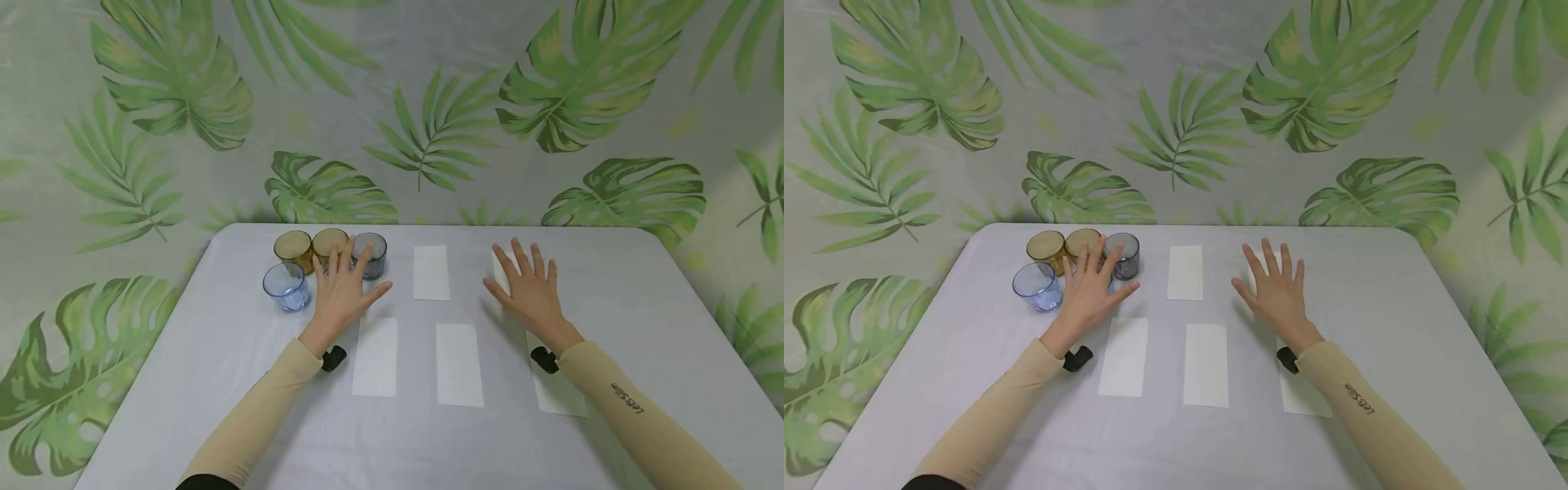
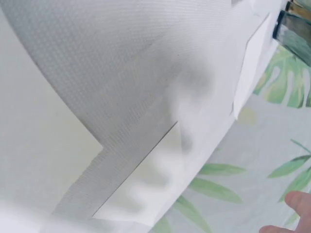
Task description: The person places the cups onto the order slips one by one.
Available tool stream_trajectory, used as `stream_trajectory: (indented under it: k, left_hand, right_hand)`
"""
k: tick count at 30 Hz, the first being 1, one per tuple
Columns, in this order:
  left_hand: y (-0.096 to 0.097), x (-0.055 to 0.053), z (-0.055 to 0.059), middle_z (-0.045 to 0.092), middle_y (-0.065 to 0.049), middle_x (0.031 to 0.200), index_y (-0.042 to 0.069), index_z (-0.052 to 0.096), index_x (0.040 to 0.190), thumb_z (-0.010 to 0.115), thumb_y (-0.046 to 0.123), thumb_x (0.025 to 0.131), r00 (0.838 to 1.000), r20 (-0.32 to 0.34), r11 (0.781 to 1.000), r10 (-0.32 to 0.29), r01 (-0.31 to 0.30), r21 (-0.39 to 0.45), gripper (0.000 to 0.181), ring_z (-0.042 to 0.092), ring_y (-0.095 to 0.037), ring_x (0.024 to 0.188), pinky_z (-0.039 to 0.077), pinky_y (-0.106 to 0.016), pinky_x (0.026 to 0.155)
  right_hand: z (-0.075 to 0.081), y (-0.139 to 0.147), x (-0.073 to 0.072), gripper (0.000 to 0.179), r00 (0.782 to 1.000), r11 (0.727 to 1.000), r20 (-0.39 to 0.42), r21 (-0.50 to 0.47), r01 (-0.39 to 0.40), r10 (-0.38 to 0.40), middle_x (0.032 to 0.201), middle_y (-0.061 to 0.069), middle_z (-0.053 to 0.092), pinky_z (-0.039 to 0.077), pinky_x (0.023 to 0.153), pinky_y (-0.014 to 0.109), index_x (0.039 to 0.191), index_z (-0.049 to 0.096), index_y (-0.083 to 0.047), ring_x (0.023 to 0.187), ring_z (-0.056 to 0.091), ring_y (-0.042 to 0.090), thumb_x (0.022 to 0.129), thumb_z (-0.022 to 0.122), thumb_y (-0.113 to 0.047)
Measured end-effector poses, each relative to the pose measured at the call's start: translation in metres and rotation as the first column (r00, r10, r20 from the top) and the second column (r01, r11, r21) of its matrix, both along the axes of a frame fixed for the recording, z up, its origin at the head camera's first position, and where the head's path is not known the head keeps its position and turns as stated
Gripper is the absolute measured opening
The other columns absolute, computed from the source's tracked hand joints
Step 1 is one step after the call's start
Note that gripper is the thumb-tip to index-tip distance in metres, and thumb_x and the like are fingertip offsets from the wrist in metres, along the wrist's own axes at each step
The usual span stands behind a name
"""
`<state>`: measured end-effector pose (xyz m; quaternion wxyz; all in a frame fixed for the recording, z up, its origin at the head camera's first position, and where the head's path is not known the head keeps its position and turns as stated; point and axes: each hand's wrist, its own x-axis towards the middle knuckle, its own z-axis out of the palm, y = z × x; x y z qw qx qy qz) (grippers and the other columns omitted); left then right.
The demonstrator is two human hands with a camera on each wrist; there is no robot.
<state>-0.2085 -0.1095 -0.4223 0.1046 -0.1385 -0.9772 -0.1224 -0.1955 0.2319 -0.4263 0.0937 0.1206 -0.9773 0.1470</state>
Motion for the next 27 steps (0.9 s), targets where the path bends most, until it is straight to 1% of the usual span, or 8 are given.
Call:
stream_trajectory:
  k: [6, 11, 14, 17, 21, 24, 27]
  left_hand:
    - [-0.004, -0.002, 0.000, 0.012, -0.012, 0.158, 0.024, 0.025, 0.153, 0.047, 0.066, 0.089, 0.999, -0.027, 0.999, -0.041, 0.041, 0.012, 0.080, 0.005, -0.039, 0.143, 0.005, -0.069, 0.107]
    - [-0.008, -0.007, 0.005, 0.013, -0.013, 0.157, 0.019, 0.027, 0.152, 0.054, 0.058, 0.091, 0.993, -0.038, 0.992, -0.109, 0.111, 0.066, 0.078, 0.007, -0.039, 0.143, 0.011, -0.065, 0.109]
    - [-0.012, -0.014, 0.009, 0.016, -0.015, 0.156, 0.016, 0.029, 0.152, 0.058, 0.052, 0.091, 0.986, -0.035, 0.981, -0.162, 0.165, 0.100, 0.077, 0.009, -0.038, 0.142, 0.016, -0.061, 0.111]
    - [-0.016, -0.021, 0.015, 0.020, -0.017, 0.155, 0.012, 0.030, 0.151, 0.062, 0.045, 0.091, 0.974, -0.037, 0.965, -0.222, 0.225, 0.135, 0.075, 0.013, -0.037, 0.142, 0.024, -0.056, 0.110]
    - [-0.021, -0.029, 0.021, 0.024, -0.020, 0.153, 0.008, 0.031, 0.150, 0.068, 0.036, 0.090, 0.953, -0.029, 0.928, -0.300, 0.299, 0.222, 0.076, 0.022, -0.037, 0.140, 0.032, -0.052, 0.108]
    - [-0.024, -0.035, 0.026, 0.025, -0.019, 0.152, 0.006, 0.029, 0.150, 0.070, 0.031, 0.089, 0.938, 0.006, 0.900, -0.346, 0.330, 0.285, 0.078, 0.024, -0.037, 0.138, 0.032, -0.050, 0.108]
    - [-0.027, -0.042, 0.029, 0.026, -0.019, 0.152, 0.005, 0.028, 0.150, 0.070, 0.029, 0.089, 0.926, 0.054, 0.888, -0.373, 0.340, 0.309, 0.078, 0.024, -0.036, 0.139, 0.030, -0.050, 0.109]
  right_hand:
    - [0.003, -0.001, -0.001, 0.070, 0.999, 0.998, 0.000, -0.031, -0.047, 0.047, 0.158, 0.018, 0.010, 0.002, 0.106, 0.070, 0.155, 0.019, -0.018, 0.142, 0.001, 0.043, 0.098, 0.042, -0.053]
    - [0.004, -0.001, -0.005, 0.070, 0.992, 0.989, -0.030, -0.074, -0.125, 0.123, 0.157, 0.019, 0.013, 0.006, 0.108, 0.068, 0.154, 0.020, -0.014, 0.143, 0.004, 0.040, 0.098, 0.047, -0.048]
    - [0.005, -0.001, -0.008, 0.071, 0.983, 0.978, -0.054, -0.102, -0.182, 0.177, 0.156, 0.019, 0.016, 0.011, 0.109, 0.064, 0.153, 0.022, -0.011, 0.142, 0.009, 0.040, 0.097, 0.053, -0.043]
    - [0.006, -0.004, -0.012, 0.074, 0.970, 0.957, -0.056, -0.160, -0.243, 0.237, 0.156, 0.018, 0.019, 0.015, 0.109, 0.063, 0.153, 0.023, -0.010, 0.141, 0.015, 0.040, 0.095, 0.059, -0.038]
    - [0.005, -0.008, -0.017, 0.076, 0.953, 0.919, -0.023, -0.261, -0.297, 0.301, 0.156, 0.014, 0.020, 0.020, 0.108, 0.062, 0.153, 0.024, -0.011, 0.140, 0.019, 0.037, 0.093, 0.064, -0.033]
    - [0.003, -0.011, -0.022, 0.076, 0.941, 0.894, 0.006, -0.315, -0.319, 0.338, 0.156, 0.012, 0.021, 0.021, 0.109, 0.060, 0.153, 0.024, -0.011, 0.141, 0.019, 0.035, 0.093, 0.065, -0.031]
    - [0.003, -0.015, -0.026, 0.076, 0.932, 0.876, 0.033, -0.354, -0.326, 0.361, 0.156, 0.010, 0.023, 0.022, 0.110, 0.057, 0.153, 0.024, -0.012, 0.141, 0.020, 0.033, 0.092, 0.066, -0.030]
